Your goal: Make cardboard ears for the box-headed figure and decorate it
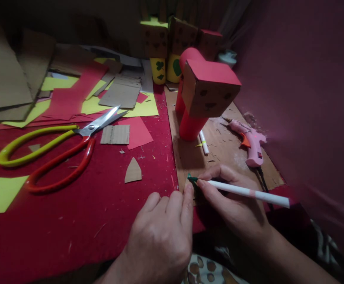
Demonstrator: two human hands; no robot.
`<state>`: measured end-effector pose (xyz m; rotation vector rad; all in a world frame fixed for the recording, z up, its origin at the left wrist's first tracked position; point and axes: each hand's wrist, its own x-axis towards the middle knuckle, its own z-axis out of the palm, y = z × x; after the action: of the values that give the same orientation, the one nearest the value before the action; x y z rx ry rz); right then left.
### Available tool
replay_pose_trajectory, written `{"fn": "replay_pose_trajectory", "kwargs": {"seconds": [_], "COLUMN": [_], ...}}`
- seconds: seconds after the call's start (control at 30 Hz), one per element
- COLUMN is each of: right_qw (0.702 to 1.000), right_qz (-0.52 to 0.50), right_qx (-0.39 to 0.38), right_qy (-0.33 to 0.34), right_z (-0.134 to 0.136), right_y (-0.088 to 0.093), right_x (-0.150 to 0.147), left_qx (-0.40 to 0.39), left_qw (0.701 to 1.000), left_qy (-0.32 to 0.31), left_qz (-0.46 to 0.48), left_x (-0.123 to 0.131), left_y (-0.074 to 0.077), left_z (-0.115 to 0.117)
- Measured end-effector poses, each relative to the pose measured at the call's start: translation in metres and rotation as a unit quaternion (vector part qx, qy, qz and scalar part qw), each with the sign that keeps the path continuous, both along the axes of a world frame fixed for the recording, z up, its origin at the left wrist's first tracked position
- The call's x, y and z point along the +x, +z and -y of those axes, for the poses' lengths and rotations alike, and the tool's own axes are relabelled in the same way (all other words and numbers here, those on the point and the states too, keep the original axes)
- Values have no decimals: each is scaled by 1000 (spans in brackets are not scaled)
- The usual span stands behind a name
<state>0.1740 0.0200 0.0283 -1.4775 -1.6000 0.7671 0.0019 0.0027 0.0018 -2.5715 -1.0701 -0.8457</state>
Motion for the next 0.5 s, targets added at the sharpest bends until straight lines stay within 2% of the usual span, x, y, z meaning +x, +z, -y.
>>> {"fn": "replay_pose_trajectory", "kwargs": {"seconds": [0.5], "right_qw": [1000], "right_qz": [6], "right_qx": [6], "right_qy": [4], "right_z": [-2], "right_y": [0], "right_x": [1], "left_qx": [4], "left_qw": [1000], "left_qy": [-4], "left_qz": [-2], "left_x": [0], "left_y": [0], "left_z": [-1]}}
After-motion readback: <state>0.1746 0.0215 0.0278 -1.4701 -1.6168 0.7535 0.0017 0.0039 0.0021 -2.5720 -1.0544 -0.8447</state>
